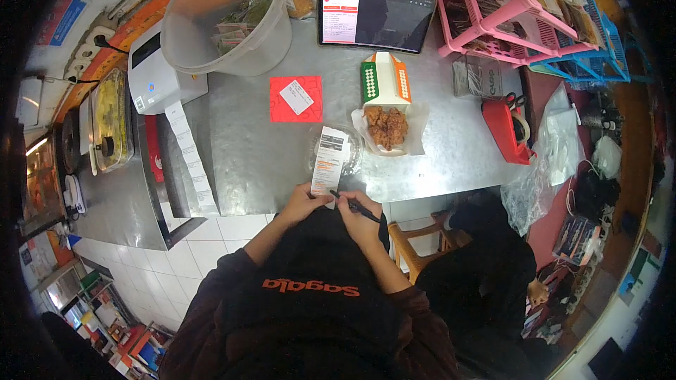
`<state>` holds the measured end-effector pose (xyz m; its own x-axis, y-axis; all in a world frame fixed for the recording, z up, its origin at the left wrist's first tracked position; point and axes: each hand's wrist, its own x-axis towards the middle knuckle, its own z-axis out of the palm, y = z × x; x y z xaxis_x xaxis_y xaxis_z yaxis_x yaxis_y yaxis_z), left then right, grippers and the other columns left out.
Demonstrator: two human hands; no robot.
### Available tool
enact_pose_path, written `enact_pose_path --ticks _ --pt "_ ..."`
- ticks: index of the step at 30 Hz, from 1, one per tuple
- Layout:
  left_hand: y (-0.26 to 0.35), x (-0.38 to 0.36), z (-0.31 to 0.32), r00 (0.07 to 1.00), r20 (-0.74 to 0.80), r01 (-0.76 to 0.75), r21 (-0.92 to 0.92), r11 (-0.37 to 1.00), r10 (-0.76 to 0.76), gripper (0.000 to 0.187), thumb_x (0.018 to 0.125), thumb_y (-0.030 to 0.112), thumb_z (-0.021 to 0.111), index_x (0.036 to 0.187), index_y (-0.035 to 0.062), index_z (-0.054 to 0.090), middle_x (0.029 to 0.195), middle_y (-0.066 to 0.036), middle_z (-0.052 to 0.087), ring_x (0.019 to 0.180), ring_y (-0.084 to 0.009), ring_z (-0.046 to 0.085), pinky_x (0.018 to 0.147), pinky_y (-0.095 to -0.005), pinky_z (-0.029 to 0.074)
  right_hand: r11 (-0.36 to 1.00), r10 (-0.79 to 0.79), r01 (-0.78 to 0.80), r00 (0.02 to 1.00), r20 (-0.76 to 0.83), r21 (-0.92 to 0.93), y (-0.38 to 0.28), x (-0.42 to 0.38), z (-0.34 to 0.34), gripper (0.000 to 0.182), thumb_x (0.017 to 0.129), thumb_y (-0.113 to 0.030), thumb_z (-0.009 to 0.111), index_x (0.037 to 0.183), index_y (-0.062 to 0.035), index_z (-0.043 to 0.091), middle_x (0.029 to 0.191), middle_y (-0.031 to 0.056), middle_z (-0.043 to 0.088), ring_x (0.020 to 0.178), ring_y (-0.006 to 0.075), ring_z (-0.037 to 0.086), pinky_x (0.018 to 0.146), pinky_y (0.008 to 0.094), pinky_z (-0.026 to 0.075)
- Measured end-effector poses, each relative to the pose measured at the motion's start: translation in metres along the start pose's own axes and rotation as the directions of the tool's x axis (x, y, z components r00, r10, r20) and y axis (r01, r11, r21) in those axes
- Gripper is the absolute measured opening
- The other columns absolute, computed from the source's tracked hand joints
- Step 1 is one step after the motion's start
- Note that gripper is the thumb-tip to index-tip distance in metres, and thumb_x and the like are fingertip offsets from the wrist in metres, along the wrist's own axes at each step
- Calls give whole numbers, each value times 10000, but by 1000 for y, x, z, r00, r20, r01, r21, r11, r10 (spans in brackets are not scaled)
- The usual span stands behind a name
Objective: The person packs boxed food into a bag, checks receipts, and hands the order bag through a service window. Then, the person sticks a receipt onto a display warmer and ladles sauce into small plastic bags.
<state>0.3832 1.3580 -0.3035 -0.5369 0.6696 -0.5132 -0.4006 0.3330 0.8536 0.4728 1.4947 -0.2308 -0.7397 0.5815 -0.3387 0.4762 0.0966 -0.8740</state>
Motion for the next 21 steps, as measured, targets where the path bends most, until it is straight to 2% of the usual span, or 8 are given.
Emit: enact_pose_path --ticks 1,3,8,10,14,21 --pt "2 -1 0 1000 2 18 -10 1000 -18 299 729 244 728 929 35 652 863 -60 667 794 -129 615 737 -293 483 1000 -1 1 1000 1 -1 4 0 0 103 780 -74 624 846 4 637 736 85 677 628 67 606 563 202 462" --pt "-2 0 0 999 0 35 3 999 -35 300 727 244 729 934 39 655 872 -61 668 799 -130 617 739 -295 483 995 20 -14 998 -53 100 14 0 0 92 785 -64 616 844 2 636 739 85 676 643 75 614 574 200 466" --pt "-1 -2 -1 998 40 41 -17 999 -40 291 724 244 730 929 48 664 882 -59 669 805 -131 618 742 -292 479 989 0 0 1000 1 145 14 -5 -3 93 789 -62 612 844 10 631 745 97 676 654 80 621 589 199 471" --pt "6 -5 -1 992 108 58 45 997 -63 233 768 96 670 972 -6 627 884 -50 655 808 -104 599 744 -241 466 986 -13 10 1000 15 169 13 -5 -2 93 789 -61 612 843 13 629 747 101 676 655 79 622 592 199 472" --pt "7 -7 -1 992 95 86 17 996 -87 248 761 97 674 982 -4 626 899 -53 653 820 -104 596 753 -239 462 989 -6 -3 998 65 146 12 -5 1 88 785 -57 618 848 0 643 728 68 669 635 53 591 580 190 456" --pt "-2 -6 -2 998 48 33 45 998 -36 247 757 94 677 979 0 623 908 -55 649 820 -108 590 764 -250 462 995 -36 22 991 130 101 4 -4 1 91 780 -55 631 856 -13 654 721 37 662 605 17 538 544 168 421"
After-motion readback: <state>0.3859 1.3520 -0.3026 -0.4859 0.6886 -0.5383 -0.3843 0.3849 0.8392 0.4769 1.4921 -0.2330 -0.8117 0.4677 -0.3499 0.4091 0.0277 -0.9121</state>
